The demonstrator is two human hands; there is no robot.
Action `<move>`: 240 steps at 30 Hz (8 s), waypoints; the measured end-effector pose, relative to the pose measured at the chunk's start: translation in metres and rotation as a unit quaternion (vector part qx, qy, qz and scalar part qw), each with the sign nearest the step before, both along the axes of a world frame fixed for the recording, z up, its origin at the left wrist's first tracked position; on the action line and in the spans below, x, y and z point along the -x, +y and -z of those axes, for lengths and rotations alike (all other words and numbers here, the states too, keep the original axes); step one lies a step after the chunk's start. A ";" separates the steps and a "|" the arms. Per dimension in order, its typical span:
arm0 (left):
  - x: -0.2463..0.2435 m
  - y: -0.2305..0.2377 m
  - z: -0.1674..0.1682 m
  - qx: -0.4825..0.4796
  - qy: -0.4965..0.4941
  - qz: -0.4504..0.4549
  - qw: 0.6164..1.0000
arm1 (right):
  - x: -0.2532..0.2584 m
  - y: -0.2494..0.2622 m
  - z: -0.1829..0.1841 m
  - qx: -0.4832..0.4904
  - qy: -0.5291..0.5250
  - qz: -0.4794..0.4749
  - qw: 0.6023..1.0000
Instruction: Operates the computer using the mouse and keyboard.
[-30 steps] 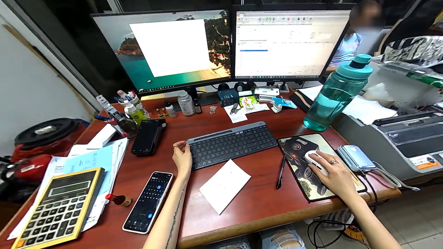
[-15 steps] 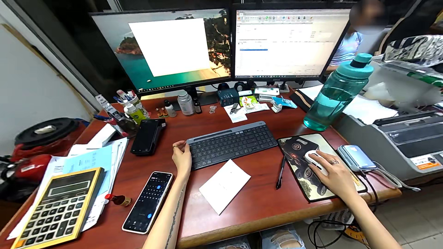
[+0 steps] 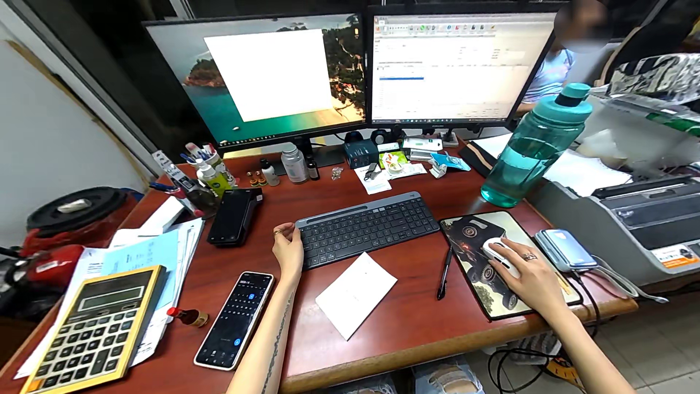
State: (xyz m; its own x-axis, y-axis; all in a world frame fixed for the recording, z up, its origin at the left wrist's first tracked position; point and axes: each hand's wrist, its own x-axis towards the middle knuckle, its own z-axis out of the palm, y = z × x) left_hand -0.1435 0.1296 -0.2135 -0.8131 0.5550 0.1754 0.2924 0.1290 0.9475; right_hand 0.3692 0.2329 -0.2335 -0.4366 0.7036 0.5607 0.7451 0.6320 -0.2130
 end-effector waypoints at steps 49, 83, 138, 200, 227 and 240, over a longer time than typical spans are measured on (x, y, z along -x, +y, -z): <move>0.001 0.000 0.001 0.002 0.000 0.002 1.000 | -0.001 -0.002 -0.002 0.024 0.020 0.067 0.997; 0.005 0.002 0.005 -0.007 0.014 0.012 1.000 | -0.013 0.011 -0.010 0.009 -0.005 0.046 0.999; 0.003 -0.001 0.005 -0.010 0.014 0.015 1.000 | -0.013 0.024 -0.010 0.024 0.006 0.038 0.999; 0.003 -0.001 0.003 -0.004 0.011 0.011 1.000 | -0.013 0.023 -0.012 0.042 0.015 0.057 0.997; 0.003 -0.002 0.004 -0.003 0.016 0.015 1.000 | -0.012 0.023 -0.012 0.038 0.015 0.056 0.998; 0.003 -0.001 0.003 0.003 0.019 0.009 1.000 | -0.012 0.023 -0.012 0.036 0.017 0.053 0.998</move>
